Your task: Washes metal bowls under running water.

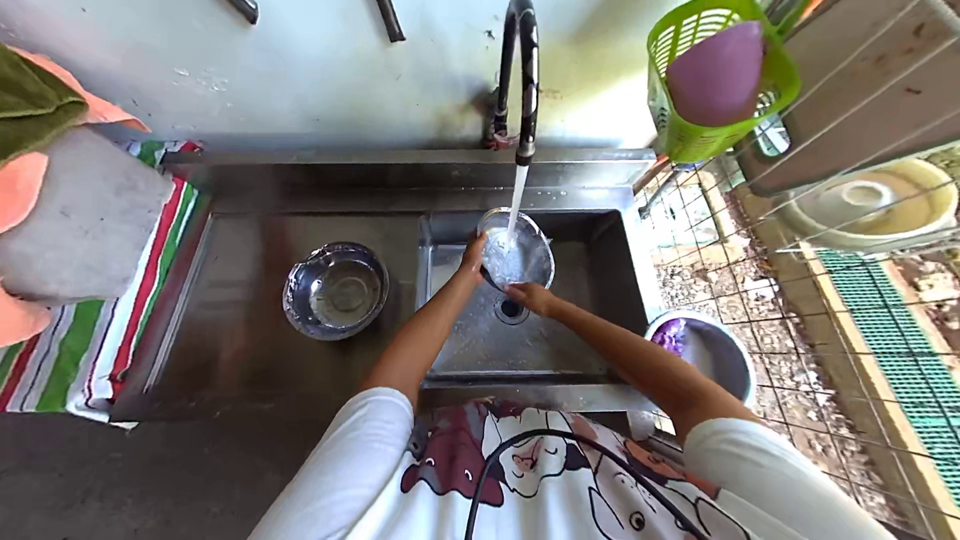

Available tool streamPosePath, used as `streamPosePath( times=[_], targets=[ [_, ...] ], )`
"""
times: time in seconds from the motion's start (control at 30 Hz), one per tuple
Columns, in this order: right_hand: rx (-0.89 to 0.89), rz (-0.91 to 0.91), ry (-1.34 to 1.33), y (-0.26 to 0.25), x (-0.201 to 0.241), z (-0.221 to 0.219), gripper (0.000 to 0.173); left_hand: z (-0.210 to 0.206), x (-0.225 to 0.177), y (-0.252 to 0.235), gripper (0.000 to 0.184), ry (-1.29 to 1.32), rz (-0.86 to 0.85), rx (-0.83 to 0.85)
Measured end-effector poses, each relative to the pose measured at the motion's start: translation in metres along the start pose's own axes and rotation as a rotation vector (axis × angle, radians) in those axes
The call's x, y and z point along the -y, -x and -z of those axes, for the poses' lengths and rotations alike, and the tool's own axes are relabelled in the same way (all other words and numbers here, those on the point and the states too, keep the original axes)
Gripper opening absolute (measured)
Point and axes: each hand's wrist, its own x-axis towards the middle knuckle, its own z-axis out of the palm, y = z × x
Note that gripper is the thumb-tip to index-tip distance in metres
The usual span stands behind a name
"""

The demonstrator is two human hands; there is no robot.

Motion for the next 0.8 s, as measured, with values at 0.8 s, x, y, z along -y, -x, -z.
streamPosePath(
  times=[0.8],
  targets=[
    [-0.322, 0.048, -0.550, -0.043, 0.083, 0.008, 0.061, -0.003, -0.006, 0.007, 0.067, -0.079, -0.295, -0.094]
  ],
)
